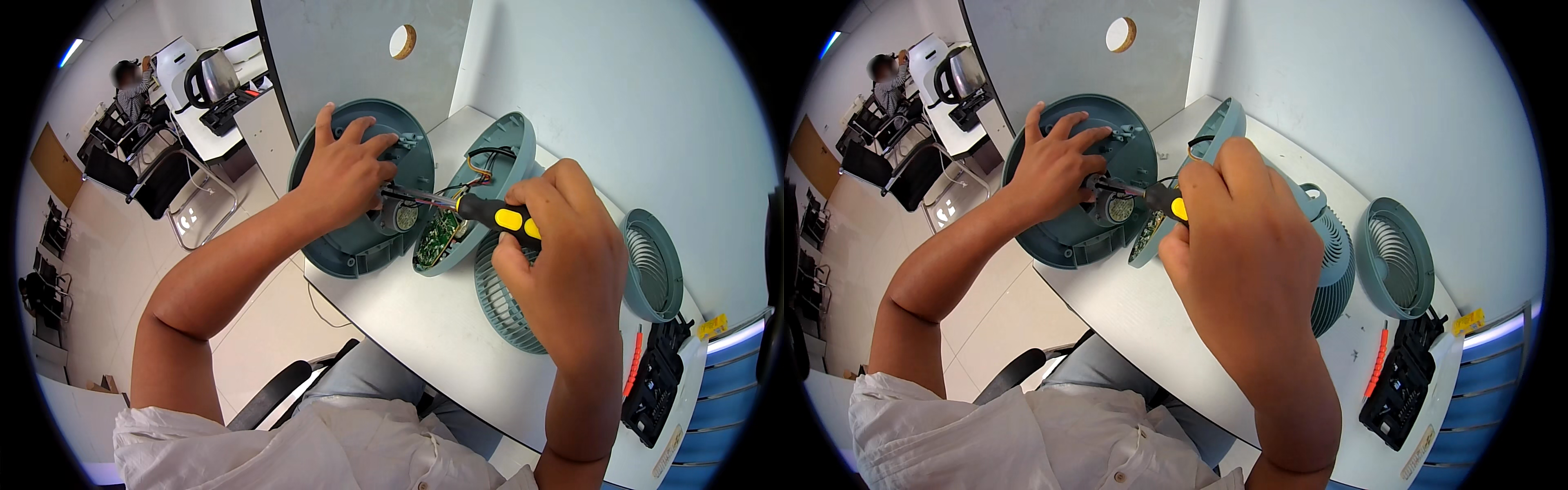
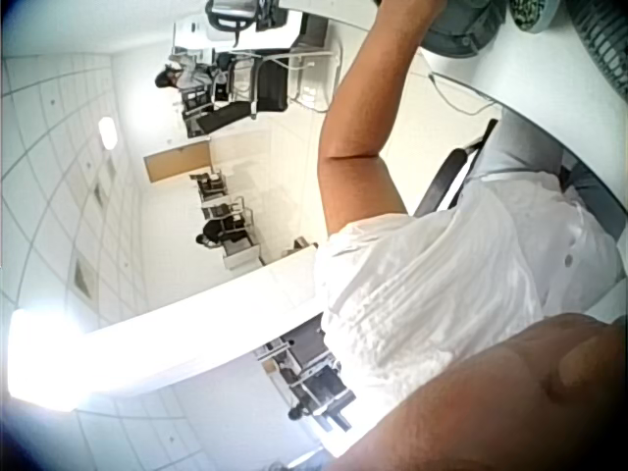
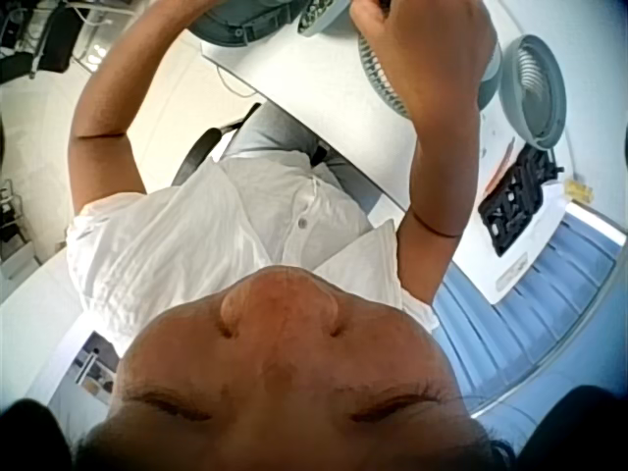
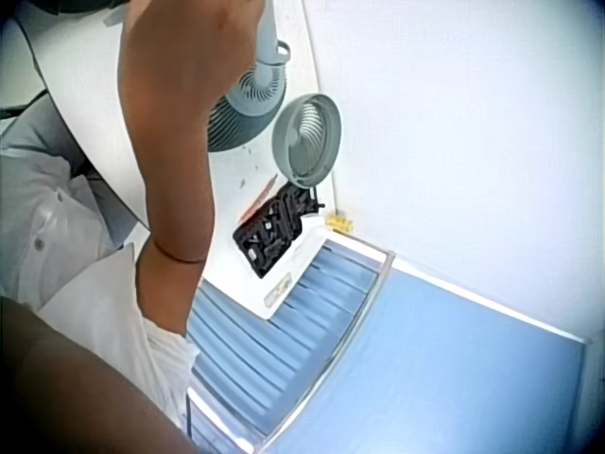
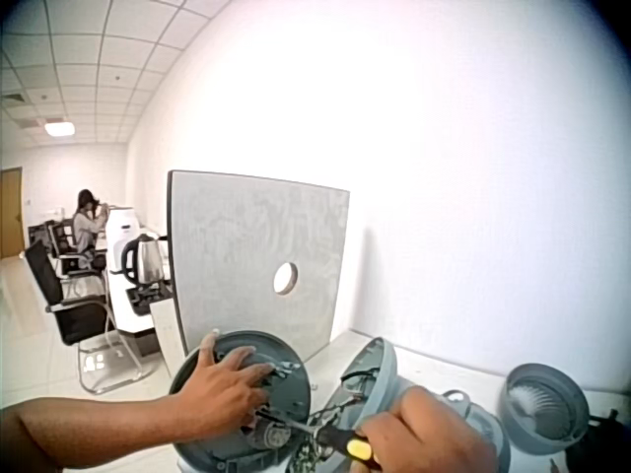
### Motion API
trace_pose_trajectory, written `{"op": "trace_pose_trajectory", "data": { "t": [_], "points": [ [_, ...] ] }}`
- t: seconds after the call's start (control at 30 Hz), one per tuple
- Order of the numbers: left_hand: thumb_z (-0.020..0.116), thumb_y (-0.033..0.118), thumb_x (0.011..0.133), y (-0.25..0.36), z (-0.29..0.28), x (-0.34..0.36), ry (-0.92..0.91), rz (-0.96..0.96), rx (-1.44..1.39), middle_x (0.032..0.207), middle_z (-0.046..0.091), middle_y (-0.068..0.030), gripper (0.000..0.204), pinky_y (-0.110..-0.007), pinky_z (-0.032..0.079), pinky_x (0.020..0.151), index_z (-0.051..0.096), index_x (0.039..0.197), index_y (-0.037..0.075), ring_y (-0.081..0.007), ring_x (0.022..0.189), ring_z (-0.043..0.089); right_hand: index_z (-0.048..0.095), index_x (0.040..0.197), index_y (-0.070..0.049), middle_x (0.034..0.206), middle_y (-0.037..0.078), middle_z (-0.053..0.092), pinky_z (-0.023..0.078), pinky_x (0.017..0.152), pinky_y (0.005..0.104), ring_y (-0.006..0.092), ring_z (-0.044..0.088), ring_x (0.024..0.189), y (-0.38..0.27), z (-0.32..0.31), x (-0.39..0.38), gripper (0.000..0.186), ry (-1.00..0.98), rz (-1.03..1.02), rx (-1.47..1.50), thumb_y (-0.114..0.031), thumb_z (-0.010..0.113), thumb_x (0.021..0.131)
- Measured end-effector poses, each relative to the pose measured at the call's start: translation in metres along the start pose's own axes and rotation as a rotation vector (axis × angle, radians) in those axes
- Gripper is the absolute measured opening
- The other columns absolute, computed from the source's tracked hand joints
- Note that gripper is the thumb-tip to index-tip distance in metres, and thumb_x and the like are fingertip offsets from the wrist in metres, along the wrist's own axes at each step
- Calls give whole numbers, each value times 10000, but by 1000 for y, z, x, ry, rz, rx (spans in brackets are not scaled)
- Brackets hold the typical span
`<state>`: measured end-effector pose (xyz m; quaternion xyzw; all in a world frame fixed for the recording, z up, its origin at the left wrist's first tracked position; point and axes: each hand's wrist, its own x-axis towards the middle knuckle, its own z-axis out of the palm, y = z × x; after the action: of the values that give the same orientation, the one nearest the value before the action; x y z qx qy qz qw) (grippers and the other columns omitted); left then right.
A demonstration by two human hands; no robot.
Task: The person uses a screwdriver to remove screws from the base of a teal fan, exposing the internal motor and circuit board. They repeatedly loosen and tighten screws while manipulating the fan's internal components on a white desk.
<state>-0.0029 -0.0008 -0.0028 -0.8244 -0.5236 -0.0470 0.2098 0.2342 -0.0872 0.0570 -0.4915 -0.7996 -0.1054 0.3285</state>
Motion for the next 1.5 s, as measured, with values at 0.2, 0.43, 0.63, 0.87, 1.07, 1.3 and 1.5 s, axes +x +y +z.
{"op": "trace_pose_trajectory", "data": {
  "t": [0.2,0.43,0.63,0.87,1.07,1.3,1.5],
  "points": [
    [895,264,613,0,0,0,-3,-1,-4,1420,559,13,328,-696,126,1152,760,910,229,-277,1413,386,658,909,-47,877,62,509,483,613,338,216,591,787,1,1,0,297,2,-8,-16,-10,753,631],
    [896,263,612,0,0,0,-4,0,3,1421,557,14,326,-699,134,1146,758,905,224,-276,1414,385,647,899,-50,877,62,506,484,612,343,219,590,785,1,2,1,290,-1,0,4,-10,750,630],
    [898,263,607,0,0,0,0,1,8,1421,557,15,328,-701,139,1143,757,901,223,-276,1415,386,634,883,-55,880,63,507,487,612,349,228,591,786,2,2,0,277,-5,6,6,-14,748,634],
    [898,263,610,0,1,0,4,-1,4,1420,561,17,323,-699,130,1147,762,901,230,-271,1416,386,626,872,-63,887,60,512,490,605,354,235,597,784,2,6,0,267,12,-6,7,-27,752,639],
    [901,259,603,0,3,0,18,-4,16,1415,563,21,323,-693,123,1150,764,895,235,-268,1413,389,613,843,-63,884,62,514,488,587,349,233,603,783,1,9,-1,247,22,-21,18,-29,749,641],
    [902,258,598,0,1,-1,16,-4,10,1408,564,24,321,-692,127,1147,756,883,230,-267,1404,399,620,833,-65,847,67,546,498,552,360,244,629,665,-3,4,-2,217,-53,4,-7,-109,770,683],
    [902,261,594,0,0,-1,18,-2,9,1403,568,26,318,-694,134,1142,752,872,228,-268,1401,402,609,803,-64,792,64,549,499,510,350,245,639,601,-7,2,-6,200,-106,26,10,-156,774,737]
  ]
}}
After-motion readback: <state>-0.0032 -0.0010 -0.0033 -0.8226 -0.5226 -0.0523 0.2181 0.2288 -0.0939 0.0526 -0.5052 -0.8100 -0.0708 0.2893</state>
